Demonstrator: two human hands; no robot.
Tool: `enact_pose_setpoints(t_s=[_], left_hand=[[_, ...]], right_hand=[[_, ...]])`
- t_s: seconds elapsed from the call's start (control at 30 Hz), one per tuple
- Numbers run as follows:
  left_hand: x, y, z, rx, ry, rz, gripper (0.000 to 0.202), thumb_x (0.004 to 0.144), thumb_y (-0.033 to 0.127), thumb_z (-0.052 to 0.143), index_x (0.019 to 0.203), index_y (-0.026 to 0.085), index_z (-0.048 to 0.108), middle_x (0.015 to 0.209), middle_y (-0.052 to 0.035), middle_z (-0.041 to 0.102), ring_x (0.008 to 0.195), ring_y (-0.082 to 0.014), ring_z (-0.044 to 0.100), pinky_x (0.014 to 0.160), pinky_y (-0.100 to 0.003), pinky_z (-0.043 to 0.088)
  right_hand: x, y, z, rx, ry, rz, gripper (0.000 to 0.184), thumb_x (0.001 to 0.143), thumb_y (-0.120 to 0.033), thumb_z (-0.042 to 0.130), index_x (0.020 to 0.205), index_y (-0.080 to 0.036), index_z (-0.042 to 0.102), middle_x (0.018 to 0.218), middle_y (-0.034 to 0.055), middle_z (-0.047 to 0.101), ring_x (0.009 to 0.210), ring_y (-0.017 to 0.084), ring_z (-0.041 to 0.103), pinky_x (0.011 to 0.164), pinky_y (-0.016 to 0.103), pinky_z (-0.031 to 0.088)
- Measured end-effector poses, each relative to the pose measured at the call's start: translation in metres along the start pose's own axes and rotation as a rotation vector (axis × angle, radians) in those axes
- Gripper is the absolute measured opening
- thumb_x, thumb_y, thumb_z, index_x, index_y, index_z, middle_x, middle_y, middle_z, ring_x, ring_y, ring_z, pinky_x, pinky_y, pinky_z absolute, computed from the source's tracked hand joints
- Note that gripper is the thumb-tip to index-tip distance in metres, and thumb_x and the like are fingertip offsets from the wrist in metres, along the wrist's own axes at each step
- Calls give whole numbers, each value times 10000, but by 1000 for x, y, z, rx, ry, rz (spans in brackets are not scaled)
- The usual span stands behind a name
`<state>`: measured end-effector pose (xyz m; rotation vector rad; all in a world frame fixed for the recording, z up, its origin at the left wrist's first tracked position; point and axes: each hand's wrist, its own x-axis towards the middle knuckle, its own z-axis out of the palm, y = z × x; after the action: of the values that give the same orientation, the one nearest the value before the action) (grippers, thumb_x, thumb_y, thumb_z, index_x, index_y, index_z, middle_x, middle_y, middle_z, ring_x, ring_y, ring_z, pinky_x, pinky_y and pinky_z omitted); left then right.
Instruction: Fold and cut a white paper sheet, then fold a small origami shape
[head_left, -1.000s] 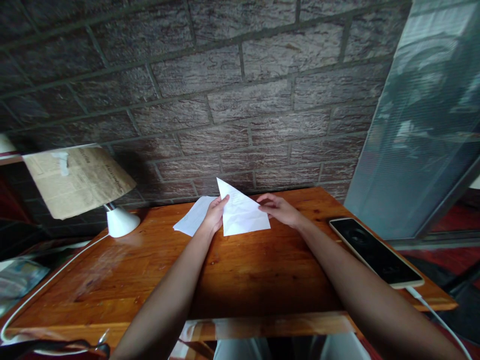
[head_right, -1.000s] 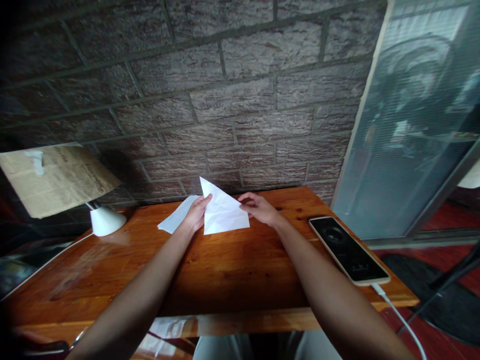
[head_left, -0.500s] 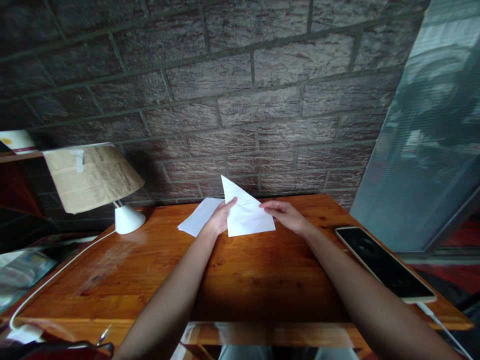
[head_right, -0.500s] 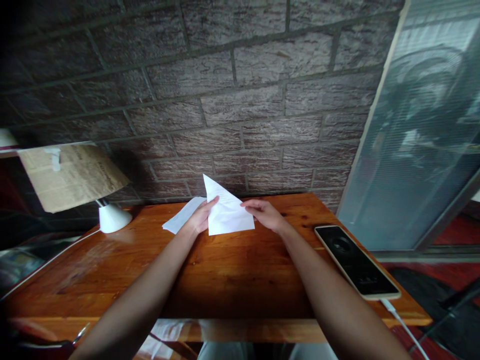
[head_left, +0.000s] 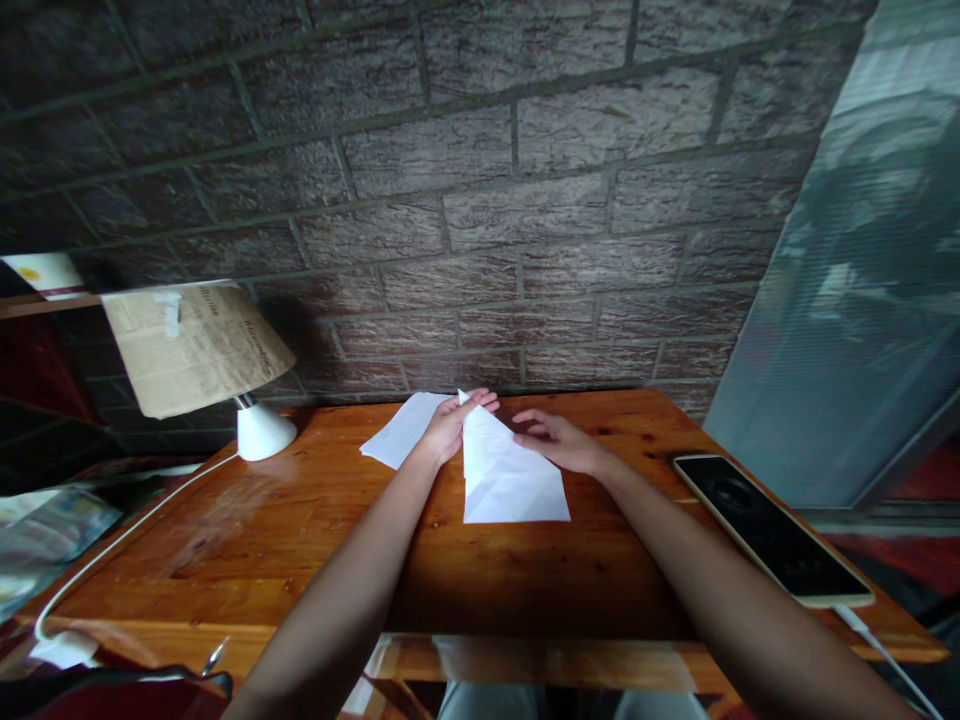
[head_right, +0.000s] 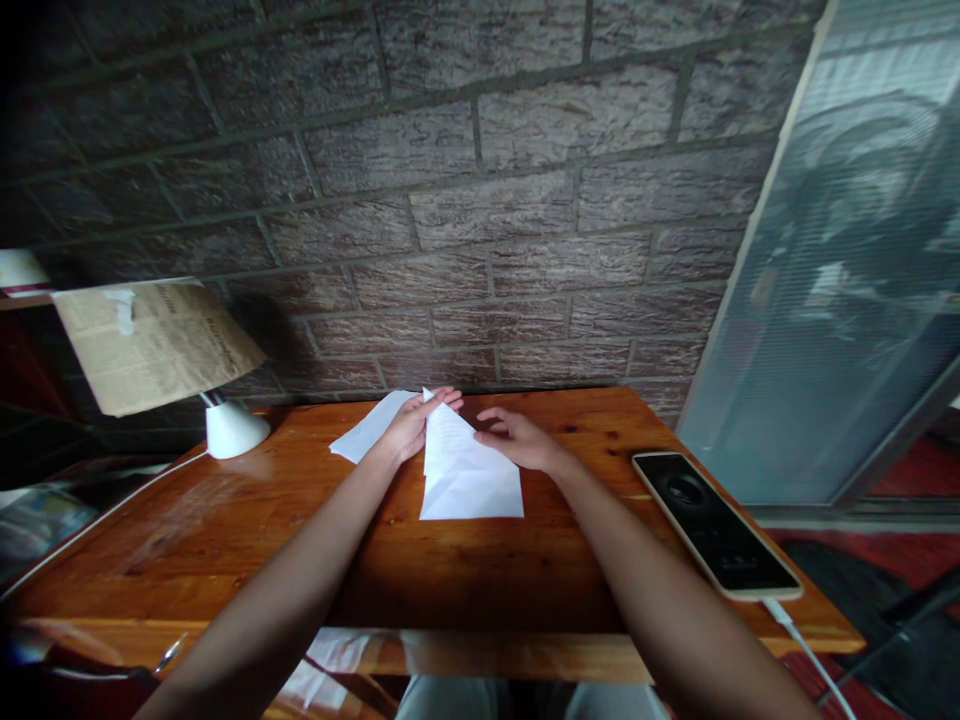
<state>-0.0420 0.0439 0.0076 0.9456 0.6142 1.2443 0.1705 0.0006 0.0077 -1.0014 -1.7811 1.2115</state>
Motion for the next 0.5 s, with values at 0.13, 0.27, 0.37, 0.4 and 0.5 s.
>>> enact_pose_setpoints(t_s=[0.13,0.27,0.37,0.4,0.5], left_hand=[[-8,-10,23,94,-122,-87,381,701,300,835,1005,104,714,1027,-176,747,1018,-294,704,1008,-463,489],[-12,-12,32,105,-125,-55,401,674,340,852,977,110,727,989,-167,756,994,-288,711,1003,-454,489],[-12,-8,30,111,-108,-26,405,692,376,835,976,109,726,976,-160,759,962,-274,719,977,-435,503],[-11,-6,29,110,-95,-14,404,703,389,825,976,110,725,971,-156,760,948,-266,722,967,-426,507],[-11,-3,27,112,-30,22,409,710,415,815,967,112,719,940,-144,764,909,-251,726,923,-403,522]], right_hand=[[0,-7,7,51,-49,-57,418,780,-541,672,933,-154,715,888,38,726,770,170,639,708,285,478],[-2,-10,9,113,6,-32,406,751,-517,708,921,-149,744,916,48,737,785,185,645,733,303,488],[-3,-12,11,138,61,-12,384,735,-494,726,903,-149,747,878,43,730,747,169,629,696,284,476],[-4,-14,11,136,75,-5,376,729,-492,729,885,-150,745,848,37,724,722,162,619,673,276,467],[-4,-17,12,121,111,13,360,712,-494,736,823,-151,733,770,19,702,655,142,589,624,260,438]])
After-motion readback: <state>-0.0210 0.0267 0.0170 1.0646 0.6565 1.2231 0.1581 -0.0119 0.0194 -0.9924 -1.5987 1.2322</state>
